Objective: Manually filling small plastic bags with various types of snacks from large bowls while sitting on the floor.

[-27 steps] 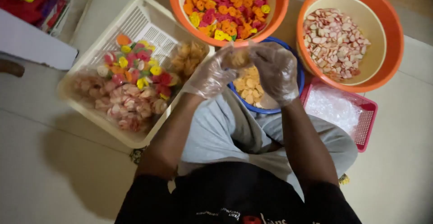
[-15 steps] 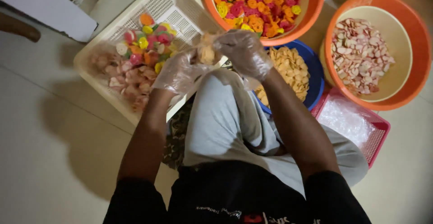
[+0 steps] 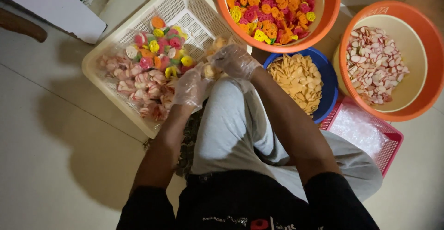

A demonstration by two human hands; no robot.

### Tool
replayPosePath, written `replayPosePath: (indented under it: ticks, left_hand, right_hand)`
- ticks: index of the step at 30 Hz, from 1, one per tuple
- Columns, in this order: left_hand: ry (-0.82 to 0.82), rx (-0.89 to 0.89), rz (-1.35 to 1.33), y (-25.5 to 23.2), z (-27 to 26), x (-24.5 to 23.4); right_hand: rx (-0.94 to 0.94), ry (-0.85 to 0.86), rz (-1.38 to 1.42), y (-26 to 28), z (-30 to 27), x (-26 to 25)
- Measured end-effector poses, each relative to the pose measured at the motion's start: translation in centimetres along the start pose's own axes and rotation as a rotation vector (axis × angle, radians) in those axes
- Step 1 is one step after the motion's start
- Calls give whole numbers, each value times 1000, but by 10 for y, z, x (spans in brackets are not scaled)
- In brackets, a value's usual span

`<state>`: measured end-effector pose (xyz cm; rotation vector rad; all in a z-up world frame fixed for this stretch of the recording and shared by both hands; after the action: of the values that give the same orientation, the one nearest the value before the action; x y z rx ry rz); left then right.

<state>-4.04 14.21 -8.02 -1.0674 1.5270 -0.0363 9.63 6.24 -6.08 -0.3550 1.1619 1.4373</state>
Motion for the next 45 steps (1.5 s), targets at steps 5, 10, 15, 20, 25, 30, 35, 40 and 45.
replayPosePath:
  ticks: [5,10,15,20,25,30,35,40,45]
  left_hand:
    - [62,118,149,23,13,39]
    - [43,32,-83,14,-8,34]
    - [-264,247,-66,15,0,24]
    - [-76,-203,-609,39,33,39]
    - [44,-215,-386,29,30,49]
    - [157,-615,-784,27,24,28]
    - [58,-379,-784,-13,-11,-12]
    - [13,-194,-482,-17,-14,-15]
    - [-315,19,-282,-43,-33,-50]
  right_hand:
    - [174,132,-13,4,7,2]
    - [360,257,-32,2,7,-3]
    - [545,379,-41,-1,3,-6]
    - [723,503,-50,2,5,-12]
    - [905,626,-65,-5,-8,-16]
    - [1071,762,-66,3,-5,-19]
    - [912,712,66,-12,-6,-32]
    - [959,608,182,-16,-9,-53]
    - [945,461,264,-76,-38,-34]
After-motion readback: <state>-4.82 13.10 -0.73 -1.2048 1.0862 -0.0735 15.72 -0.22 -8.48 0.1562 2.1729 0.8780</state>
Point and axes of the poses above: each hand's wrist, its own z-axis towards the middle knuckle, its own x-axis out of the palm, y = z × x, the point moved 6 cm from there along z, towards the middle knuckle, and after that the axes turned 5 degrees about y, right-handed, at the moved point
